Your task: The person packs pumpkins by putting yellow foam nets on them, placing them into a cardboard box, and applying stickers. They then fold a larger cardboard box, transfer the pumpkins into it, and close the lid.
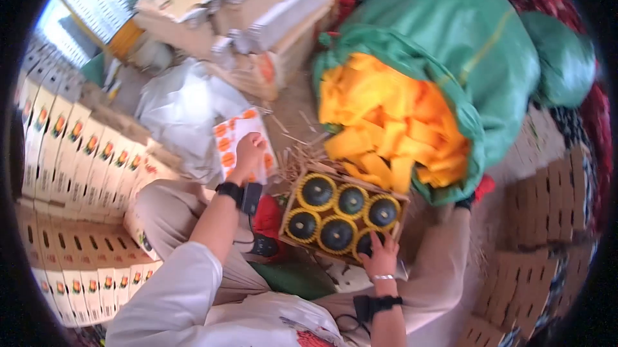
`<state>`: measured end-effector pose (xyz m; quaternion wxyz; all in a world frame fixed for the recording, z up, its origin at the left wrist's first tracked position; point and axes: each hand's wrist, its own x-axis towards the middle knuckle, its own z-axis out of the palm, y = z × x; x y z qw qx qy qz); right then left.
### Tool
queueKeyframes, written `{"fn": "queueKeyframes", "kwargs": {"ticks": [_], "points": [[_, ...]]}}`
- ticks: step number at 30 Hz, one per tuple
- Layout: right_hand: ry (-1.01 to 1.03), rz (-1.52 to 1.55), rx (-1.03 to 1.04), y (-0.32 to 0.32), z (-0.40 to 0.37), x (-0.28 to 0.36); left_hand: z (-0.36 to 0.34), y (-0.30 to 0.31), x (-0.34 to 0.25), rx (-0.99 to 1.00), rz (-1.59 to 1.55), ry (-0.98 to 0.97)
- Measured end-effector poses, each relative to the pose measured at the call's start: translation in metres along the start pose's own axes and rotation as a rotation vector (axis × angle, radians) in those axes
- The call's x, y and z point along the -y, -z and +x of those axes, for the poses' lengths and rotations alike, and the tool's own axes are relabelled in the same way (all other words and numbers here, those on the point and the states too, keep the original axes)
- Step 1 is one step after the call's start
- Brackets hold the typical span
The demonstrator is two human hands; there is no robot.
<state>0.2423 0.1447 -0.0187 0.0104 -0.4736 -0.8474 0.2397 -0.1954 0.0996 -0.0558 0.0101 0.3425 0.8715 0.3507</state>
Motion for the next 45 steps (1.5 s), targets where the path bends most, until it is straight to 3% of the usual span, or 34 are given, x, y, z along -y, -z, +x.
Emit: {"fn": "queueKeyframes", "kwargs": {"ticks": [2,3,5,6,8,11,12,14,16,18,19,20,21,22,24,26,29,32,33,36,37,40,44,45], "points": [[0.037,0.045,-0.177,0.005,-0.002,0.004,0.023,0.01,0.076,-0.035,0.097,0.157],[0.037,0.066,-0.263,0.007,0.0,0.004,0.029,0.018,0.115,0.199,0.14,0.307],[-0.021,0.167,-0.368,0.009,0.005,0.007,0.015,0.007,0.167,0.302,0.061,0.617],[-0.078,0.245,-0.386,0.008,0.009,0.008,-0.005,-0.005,0.182,0.163,-0.059,0.77],[-0.074,0.313,-0.425,-0.002,0.022,0.005,-0.037,-0.009,0.136,0.027,0.261,0.585],[-0.029,0.308,-0.429,-0.006,0.032,0.006,-0.04,-0.022,0.149,0.252,0.198,0.697],[-0.047,0.328,-0.428,-0.004,0.033,0.01,-0.035,-0.021,0.159,0.366,0.075,0.628],[-0.079,0.361,-0.442,0.002,0.034,0.015,-0.007,-0.005,0.123,0.329,-0.467,0.727],[-0.15,0.482,-0.4,0.006,0.032,0.027,0.013,0.023,0.039,0.252,-1.057,0.774],[-0.3,0.98,-0.141,0.016,0.031,0.052,0.006,0.047,-0.042,0.296,-1.272,0.688],[-0.236,1.106,-0.047,0.015,0.03,0.065,-0.009,0.044,-0.063,0.36,-1.155,0.553],[-0.238,1.461,0.08,0.019,0.027,0.086,-0.031,0.047,-0.081,0.418,-1.037,0.418],[-0.15,1.585,0.173,0.019,0.028,0.097,-0.056,0.073,-0.114,0.556,-0.809,0.187],[-0.051,1.653,0.176,0.023,0.029,0.111,-0.085,0.086,-0.135,0.56,-0.865,0.064],[0.065,1.762,0.062,0.043,0.032,0.138,-0.127,0.125,-0.163,0.671,-0.865,0.01],[0.155,1.993,-0.026,0.06,0.028,0.152,-0.146,0.144,-0.156,0.883,-0.588,0.05],[0.014,1.457,-0.088,0.06,0.01,0.141,-0.173,0.134,-0.126,0.885,-0.591,-0.2],[-0.002,1.445,-0.147,0.056,-0.004,0.154,-0.177,0.137,-0.136,0.9,-1.185,0.138],[0.033,1.317,-0.12,0.048,-0.006,0.148,-0.176,0.134,-0.141,0.878,-1.249,0.207],[-0.068,1.012,-0.238,0.049,-0.013,0.163,-0.167,0.127,-0.135,0.777,-0.744,0.142],[0.003,0.773,-0.426,0.046,-0.014,0.169,-0.169,0.123,-0.134,0.699,-0.67,0.074],[0.463,-0.082,-0.774,0.068,-0.02,0.185,-0.17,0.126,-0.134,0.669,-0.479,0.009],[0.486,0.266,-0.229,0.029,-0.023,0.178,-0.179,0.119,-0.122,0.693,-0.611,-0.085],[0.487,0.374,-0.242,0.036,-0.021,0.183,-0.177,0.123,-0.119,0.721,-0.604,-0.104]]}}
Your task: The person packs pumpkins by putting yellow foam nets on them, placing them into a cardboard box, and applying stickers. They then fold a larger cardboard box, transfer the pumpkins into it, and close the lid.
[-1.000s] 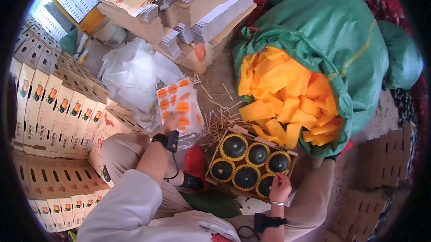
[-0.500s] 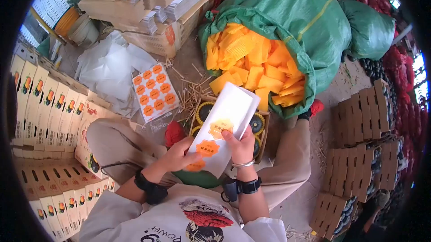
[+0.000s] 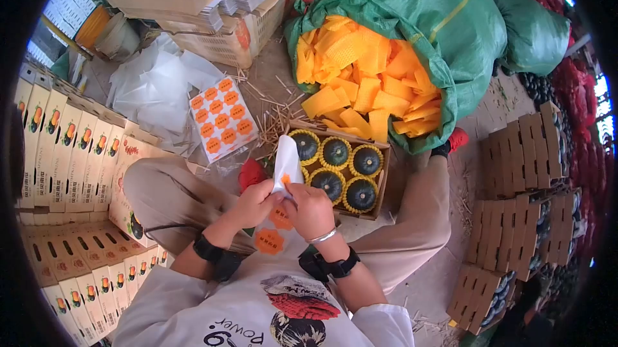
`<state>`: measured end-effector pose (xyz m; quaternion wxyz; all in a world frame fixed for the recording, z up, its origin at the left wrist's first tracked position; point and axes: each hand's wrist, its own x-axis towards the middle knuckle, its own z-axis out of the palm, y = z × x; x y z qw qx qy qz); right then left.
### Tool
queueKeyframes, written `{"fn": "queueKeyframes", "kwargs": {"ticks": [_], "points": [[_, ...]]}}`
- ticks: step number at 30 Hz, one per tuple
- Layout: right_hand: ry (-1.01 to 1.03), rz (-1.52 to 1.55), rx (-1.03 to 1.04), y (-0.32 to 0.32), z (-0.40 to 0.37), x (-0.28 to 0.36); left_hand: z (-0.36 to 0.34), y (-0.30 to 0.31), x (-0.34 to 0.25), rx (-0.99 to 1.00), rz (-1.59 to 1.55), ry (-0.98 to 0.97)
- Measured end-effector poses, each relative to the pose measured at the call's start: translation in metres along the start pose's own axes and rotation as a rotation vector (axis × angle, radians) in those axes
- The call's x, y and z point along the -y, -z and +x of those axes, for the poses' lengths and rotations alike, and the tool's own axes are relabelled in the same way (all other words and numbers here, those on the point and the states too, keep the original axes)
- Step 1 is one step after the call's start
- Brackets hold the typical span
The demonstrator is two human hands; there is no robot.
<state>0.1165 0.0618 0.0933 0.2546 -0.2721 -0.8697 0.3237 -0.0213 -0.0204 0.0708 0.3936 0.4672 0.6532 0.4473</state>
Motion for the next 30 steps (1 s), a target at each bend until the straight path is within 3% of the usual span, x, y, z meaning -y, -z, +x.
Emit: {"fn": "queueKeyframes", "kwargs": {"ticks": [2,5,7,9,11,14,18,21,22,25,26,29,30], "points": [[-0.184,0.214,0.117,-0.001,0.002,-0.005,-0.004,0.015,-0.009,0.106,0.038,0.094],[-0.38,0.418,0.235,-0.01,0.008,-0.024,-0.007,0.029,-0.004,0.16,0.149,0.07],[-0.54,0.575,0.244,-0.027,0.011,-0.058,-0.009,0.041,0.0,0.067,0.361,0.18],[-0.549,0.295,-0.071,-0.04,0.027,-0.089,-0.009,0.055,0.013,-0.106,0.511,0.277],[-0.17,-0.121,-0.333,-0.047,0.053,-0.107,-0.006,0.067,0.009,-0.264,0.483,0.334],[0.032,-0.381,-0.265,-0.072,0.076,-0.135,0.001,0.074,0.019,-0.283,0.438,0.428],[0.145,-0.492,-0.1,-0.108,0.068,-0.149,0.005,0.074,0.029,-0.318,0.416,0.376],[0.109,-0.366,-0.098,-0.094,0.071,-0.141,0.01,0.071,0.024,-0.321,0.353,0.411],[-0.068,-0.339,0.133,-0.095,0.07,-0.154,0.013,0.069,0.024,-0.308,0.339,0.401],[0.003,-0.424,0.106,-0.109,0.073,-0.155,0.02,0.065,0.023,-0.336,0.289,0.399],[-0.21,-0.374,0.346,-0.11,0.07,-0.151,0.02,0.065,0.021,-0.355,0.273,0.404],[-0.198,-0.671,0.393,-0.104,0.07,-0.128,0.026,0.068,0.01,-0.389,0.364,0.441],[-0.252,-0.772,0.441,-0.101,0.067,-0.118,0.028,0.067,0.014,-0.434,0.404,0.371]]}}
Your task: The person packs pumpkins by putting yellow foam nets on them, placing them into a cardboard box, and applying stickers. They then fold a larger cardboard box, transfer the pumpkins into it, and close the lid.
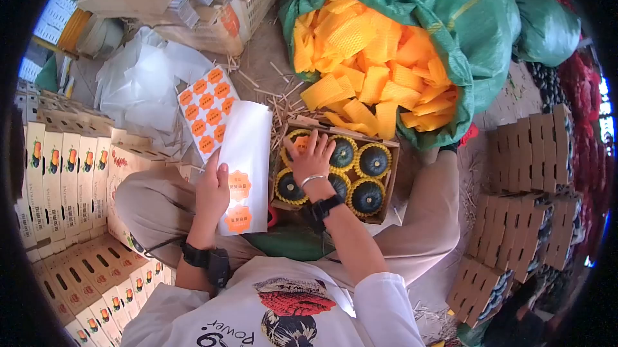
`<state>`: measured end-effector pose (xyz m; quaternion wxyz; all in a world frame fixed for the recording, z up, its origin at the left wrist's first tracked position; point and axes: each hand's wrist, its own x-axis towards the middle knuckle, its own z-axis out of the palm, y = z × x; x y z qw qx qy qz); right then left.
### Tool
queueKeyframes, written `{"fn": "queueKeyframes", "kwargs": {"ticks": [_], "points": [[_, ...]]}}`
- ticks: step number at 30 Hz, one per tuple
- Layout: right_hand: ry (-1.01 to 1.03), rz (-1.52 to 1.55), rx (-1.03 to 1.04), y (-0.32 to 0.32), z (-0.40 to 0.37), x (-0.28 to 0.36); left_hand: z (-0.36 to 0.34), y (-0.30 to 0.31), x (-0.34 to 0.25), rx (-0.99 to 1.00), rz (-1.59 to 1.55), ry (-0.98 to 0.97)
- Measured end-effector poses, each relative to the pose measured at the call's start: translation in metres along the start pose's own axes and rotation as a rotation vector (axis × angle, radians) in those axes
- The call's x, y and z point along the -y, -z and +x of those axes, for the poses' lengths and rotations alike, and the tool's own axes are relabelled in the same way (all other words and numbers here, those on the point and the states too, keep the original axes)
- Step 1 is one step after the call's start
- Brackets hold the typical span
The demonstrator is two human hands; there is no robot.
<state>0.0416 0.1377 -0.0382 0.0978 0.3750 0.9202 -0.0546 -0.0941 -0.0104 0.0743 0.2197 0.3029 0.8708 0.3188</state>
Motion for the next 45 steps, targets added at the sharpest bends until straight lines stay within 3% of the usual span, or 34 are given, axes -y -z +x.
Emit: {"fn": "queueKeyframes", "kwargs": {"ticks": [3,5,6,8,9,11,13,14,21,22,24,29,31,32,35,36,38,39,40,41,43,44,45], "points": [[0.101,0.119,-0.025,0.039,-0.045,0.013,0.0,-0.007,0.008,-0.108,0.038,-0.103],[0.208,0.678,-0.289,0.071,-0.083,0.021,-0.007,-0.005,-0.004,-0.063,0.058,-0.056],[0.331,0.857,-0.393,0.087,-0.097,0.026,-0.012,-0.01,-0.003,-0.038,0.042,-0.146],[0.393,0.89,-0.386,0.094,-0.115,0.039,-0.017,-0.033,0.008,-0.056,-0.052,-0.414],[0.398,0.897,-0.396,0.096,-0.118,0.045,-0.023,-0.035,-0.003,0.002,-0.19,-0.441],[0.257,0.918,-0.227,0.09,-0.116,0.038,-0.036,-0.02,-0.025,0.287,-0.428,-0.186],[0.201,0.954,-0.361,0.1,-0.115,0.03,-0.04,-0.015,-0.016,0.581,-0.896,-0.185],[0.215,0.954,-0.409,0.101,-0.118,0.029,-0.043,-0.013,-0.016,0.605,-0.915,-0.223],[0.225,0.962,-0.366,0.089,-0.124,0.024,-0.054,-0.003,-0.03,0.588,-0.418,-0.313],[0.26,0.87,-0.313,0.09,-0.124,0.022,-0.056,0.0,-0.035,0.56,-0.326,-0.373],[0.32,0.68,-0.205,0.09,-0.123,0.017,-0.055,-0.004,-0.036,0.578,-0.276,-0.297],[0.41,0.793,0.034,0.077,-0.112,0.001,-0.053,-0.003,-0.041,0.699,-0.164,-0.193],[0.431,0.903,0.068,0.072,-0.104,-0.006,-0.052,-0.007,-0.038,0.668,-0.171,-0.275],[0.386,1.072,0.022,0.06,-0.103,-0.011,-0.051,-0.006,-0.039,0.677,-0.16,-0.286],[0.122,1.255,0.157,0.053,-0.094,-0.027,-0.047,-0.014,-0.026,0.62,0.001,-0.298],[-0.049,1.39,0.063,0.044,-0.092,-0.032,-0.045,-0.017,-0.021,0.588,0.075,-0.301],[-0.331,1.07,-0.449,0.036,-0.078,-0.047,-0.038,-0.017,-0.01,0.372,0.138,-0.245],[-0.266,0.802,-0.692,0.035,-0.069,-0.06,-0.034,-0.018,0.0,0.278,0.15,-0.185],[-0.182,0.645,-0.794,0.031,-0.057,-0.074,-0.032,-0.014,-0.004,0.227,0.094,-0.047],[-0.097,0.487,-0.891,0.023,-0.047,-0.084,-0.028,-0.014,0.006,0.185,0.062,-0.088],[-0.016,0.358,-0.764,0.008,-0.034,-0.089,-0.018,-0.015,0.026,0.099,0.0,-0.172],[0.026,0.292,-0.701,-0.002,-0.028,-0.09,-0.016,-0.014,0.029,0.099,-0.023,-0.113],[-0.07,0.135,-0.443,-0.027,-0.026,-0.087,-0.015,-0.008,0.023,0.097,-0.047,-0.054]]}}
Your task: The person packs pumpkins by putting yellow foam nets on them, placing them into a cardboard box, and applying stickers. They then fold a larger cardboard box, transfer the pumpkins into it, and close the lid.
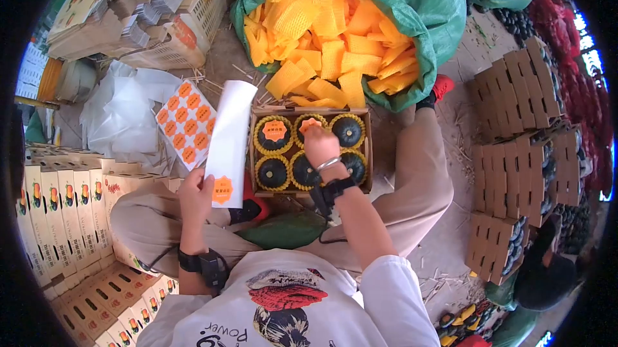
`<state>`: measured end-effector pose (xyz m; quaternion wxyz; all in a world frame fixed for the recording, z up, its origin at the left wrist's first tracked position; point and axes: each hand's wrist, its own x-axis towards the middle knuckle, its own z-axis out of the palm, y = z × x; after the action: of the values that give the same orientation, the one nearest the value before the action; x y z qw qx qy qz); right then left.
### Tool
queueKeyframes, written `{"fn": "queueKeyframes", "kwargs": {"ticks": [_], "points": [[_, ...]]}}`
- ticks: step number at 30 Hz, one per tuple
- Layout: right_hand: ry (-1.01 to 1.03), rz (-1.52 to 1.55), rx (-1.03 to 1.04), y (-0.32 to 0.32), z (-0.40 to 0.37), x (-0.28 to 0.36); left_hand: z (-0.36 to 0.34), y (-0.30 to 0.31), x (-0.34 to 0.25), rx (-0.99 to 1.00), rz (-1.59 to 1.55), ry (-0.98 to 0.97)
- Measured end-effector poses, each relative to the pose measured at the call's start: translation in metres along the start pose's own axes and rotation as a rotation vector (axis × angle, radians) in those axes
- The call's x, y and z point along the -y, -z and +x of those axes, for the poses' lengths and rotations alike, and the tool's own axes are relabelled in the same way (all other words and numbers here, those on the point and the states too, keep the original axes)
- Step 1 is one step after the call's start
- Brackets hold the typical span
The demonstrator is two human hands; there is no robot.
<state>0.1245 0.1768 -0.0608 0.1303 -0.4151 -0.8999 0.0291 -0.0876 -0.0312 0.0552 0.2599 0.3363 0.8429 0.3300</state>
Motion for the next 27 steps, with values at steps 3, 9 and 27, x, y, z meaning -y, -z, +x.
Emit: {"fn": "queueKeyframes", "kwargs": {"ticks": [3,9,27], "points": [[0.126,0.073,-0.233,0.001,0.002,0.004,0.007,0.003,-0.001,-0.135,-0.052,0.029],[-0.043,0.142,0.055,-0.017,0.002,-0.003,0.014,-0.005,-0.008,-0.282,-0.06,-0.01],[0.172,0.863,0.314,0.135,-0.055,0.1,-0.033,-0.021,-0.05,0.397,-0.406,-0.253]]}}
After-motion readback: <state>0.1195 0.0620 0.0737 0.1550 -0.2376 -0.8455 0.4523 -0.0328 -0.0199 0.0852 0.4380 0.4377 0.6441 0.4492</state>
